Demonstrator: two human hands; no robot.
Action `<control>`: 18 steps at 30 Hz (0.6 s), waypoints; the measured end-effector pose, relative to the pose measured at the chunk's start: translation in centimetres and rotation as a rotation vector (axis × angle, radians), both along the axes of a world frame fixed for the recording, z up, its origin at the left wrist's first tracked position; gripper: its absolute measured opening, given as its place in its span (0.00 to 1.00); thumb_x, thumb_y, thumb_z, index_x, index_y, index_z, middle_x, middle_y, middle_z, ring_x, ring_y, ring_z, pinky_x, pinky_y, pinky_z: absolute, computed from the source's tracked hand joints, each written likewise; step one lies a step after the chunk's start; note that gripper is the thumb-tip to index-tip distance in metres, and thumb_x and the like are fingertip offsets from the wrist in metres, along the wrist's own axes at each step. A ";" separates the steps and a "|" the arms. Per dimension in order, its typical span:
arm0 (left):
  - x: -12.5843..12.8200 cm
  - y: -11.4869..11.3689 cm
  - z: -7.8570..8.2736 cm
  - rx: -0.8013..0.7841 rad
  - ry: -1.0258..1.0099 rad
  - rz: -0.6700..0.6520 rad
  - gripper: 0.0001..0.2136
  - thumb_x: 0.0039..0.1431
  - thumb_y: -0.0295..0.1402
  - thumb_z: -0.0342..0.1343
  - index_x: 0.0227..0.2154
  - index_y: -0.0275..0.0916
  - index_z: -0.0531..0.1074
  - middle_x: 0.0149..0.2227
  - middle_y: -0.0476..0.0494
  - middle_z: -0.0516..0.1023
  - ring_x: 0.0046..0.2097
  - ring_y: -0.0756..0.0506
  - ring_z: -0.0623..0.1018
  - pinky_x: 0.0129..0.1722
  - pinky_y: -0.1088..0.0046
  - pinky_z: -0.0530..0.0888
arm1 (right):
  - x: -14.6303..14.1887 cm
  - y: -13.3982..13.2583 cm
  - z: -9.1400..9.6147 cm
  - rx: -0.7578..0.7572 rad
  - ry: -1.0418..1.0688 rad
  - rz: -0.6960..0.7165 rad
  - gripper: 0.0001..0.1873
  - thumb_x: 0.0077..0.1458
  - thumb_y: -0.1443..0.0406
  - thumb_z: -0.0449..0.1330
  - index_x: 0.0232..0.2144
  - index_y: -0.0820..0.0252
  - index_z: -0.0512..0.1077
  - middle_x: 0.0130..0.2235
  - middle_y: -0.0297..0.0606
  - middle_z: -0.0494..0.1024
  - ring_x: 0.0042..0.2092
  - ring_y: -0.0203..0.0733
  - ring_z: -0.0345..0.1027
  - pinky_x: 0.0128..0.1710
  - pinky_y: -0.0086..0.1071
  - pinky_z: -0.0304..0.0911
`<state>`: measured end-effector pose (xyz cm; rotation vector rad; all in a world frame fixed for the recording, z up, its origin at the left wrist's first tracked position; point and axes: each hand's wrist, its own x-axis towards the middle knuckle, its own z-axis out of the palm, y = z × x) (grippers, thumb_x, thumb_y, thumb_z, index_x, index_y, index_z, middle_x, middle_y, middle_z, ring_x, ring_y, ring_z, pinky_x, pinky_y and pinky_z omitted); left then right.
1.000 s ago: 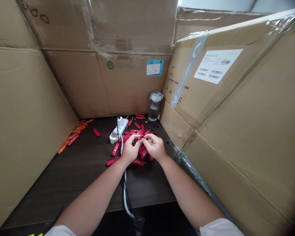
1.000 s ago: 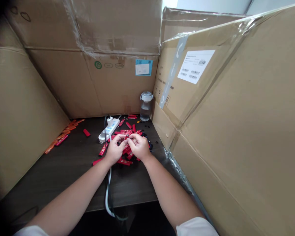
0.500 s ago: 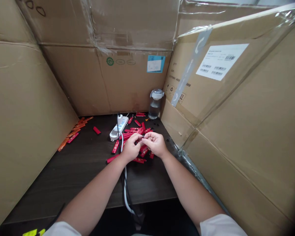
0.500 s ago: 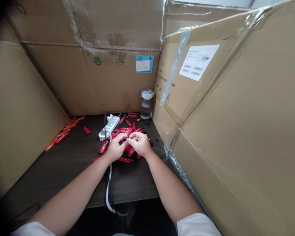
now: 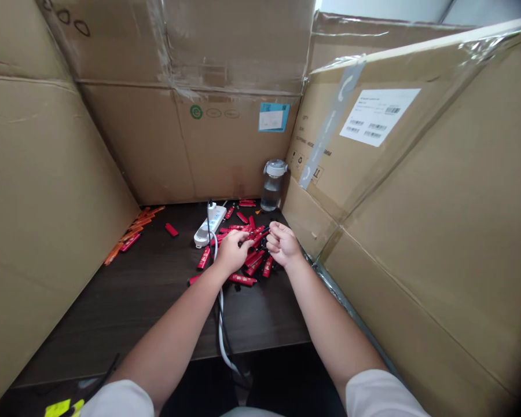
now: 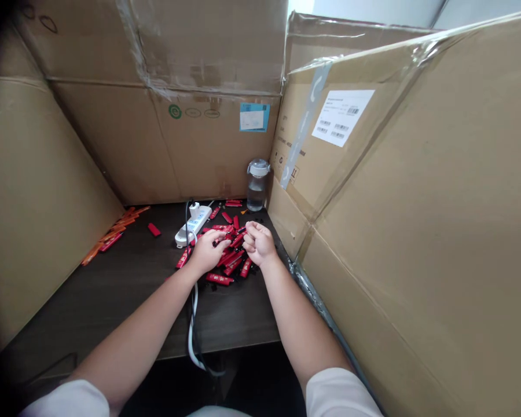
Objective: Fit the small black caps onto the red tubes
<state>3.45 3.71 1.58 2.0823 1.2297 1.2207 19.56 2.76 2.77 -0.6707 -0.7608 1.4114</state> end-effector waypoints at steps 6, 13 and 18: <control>1.0 2.7 0.8 -0.153 0.267 0.066 0.05 0.50 0.34 0.58 0.24 0.38 0.74 0.25 0.43 0.75 0.29 0.44 0.74 0.33 0.69 0.68 | 0.8 1.3 -1.5 -0.231 -0.259 -0.174 0.15 0.38 0.64 0.68 0.23 0.61 0.63 0.14 0.20 0.55 0.13 0.22 0.39 0.10 0.20 0.36; 2.1 4.0 1.6 -0.099 0.185 0.125 0.10 0.47 0.37 0.61 0.31 0.38 0.75 0.30 0.40 0.76 0.35 0.43 0.75 0.38 0.69 0.68 | 0.7 1.8 -2.5 -0.180 -0.414 -0.348 0.13 0.41 0.61 0.65 0.27 0.64 0.69 0.12 0.22 0.58 0.12 0.24 0.44 0.09 0.21 0.37; 2.5 1.8 1.0 -0.173 -0.233 0.054 0.19 0.60 0.46 0.45 0.41 0.37 0.71 0.32 0.43 0.75 0.34 0.47 0.74 0.36 0.73 0.69 | -0.6 -0.2 -1.3 0.064 -0.538 -0.130 0.17 0.46 0.54 0.62 0.33 0.62 0.71 0.14 0.23 0.61 0.12 0.25 0.45 0.10 0.23 0.43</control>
